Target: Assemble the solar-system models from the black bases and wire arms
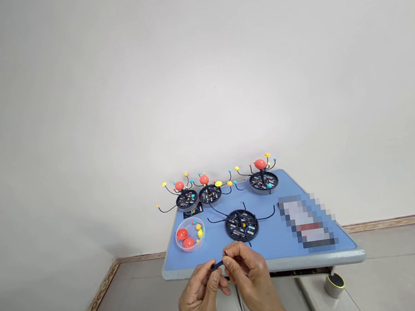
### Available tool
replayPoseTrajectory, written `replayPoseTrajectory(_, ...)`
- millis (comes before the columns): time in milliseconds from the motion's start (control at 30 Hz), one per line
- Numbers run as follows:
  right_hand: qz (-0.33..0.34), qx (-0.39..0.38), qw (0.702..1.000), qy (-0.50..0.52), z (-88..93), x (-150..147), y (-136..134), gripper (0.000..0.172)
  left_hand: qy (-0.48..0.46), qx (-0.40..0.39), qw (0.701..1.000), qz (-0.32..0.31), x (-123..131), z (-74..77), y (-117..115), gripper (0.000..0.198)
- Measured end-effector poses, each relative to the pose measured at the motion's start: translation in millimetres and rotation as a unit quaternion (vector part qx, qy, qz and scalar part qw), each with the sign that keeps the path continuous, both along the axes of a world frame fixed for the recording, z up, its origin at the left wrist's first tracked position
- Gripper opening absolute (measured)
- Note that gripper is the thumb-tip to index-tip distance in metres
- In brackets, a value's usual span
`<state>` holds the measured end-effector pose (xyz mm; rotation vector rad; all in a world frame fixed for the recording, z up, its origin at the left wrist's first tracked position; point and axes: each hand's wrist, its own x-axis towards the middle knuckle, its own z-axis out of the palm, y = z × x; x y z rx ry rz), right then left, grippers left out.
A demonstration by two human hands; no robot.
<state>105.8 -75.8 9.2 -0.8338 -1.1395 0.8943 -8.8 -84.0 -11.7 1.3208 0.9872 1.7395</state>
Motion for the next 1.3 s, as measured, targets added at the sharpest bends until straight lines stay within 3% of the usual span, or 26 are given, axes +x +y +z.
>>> replayPoseTrajectory(167,-0.011,0.018,1.0,-0.004,0.6,2,0,0.022,0.003,-0.006,0.999,-0.032,-1,-2.3,0,0.015)
replayPoseTrajectory(367,-0.042,0.029,0.997,-0.055,3.0,6,3,0.024,-0.008,-0.001,1.0,-0.016,-1,-2.0,0,0.014)
replayPoseTrajectory(567,-0.045,0.023,0.994,-0.101,-1.8,1,2,0.032,-0.014,-0.01,1.0,0.023,1,-11.1,1,0.014)
replayPoseTrajectory(900,-0.067,0.025,0.989,-0.13,-8.2,-3,7,0.033,-0.017,-0.048,0.999,0.008,0,-26.2,5,0.023)
replayPoseTrajectory(1033,-0.012,0.001,0.992,-0.127,-10.8,-6,6,0.036,-0.029,-0.076,0.997,0.021,2,-29.7,10,0.028)
replayPoseTrajectory(1200,-0.003,-0.078,0.993,-0.088,-12.7,1,13,0.039,-0.067,-0.09,0.994,-0.017,10,-33.1,14,0.032)
replayPoseTrajectory(1300,0.048,-0.14,0.988,-0.039,-8.6,11,19,0.042,-0.09,-0.087,0.991,-0.053,12,-30.1,12,0.036)
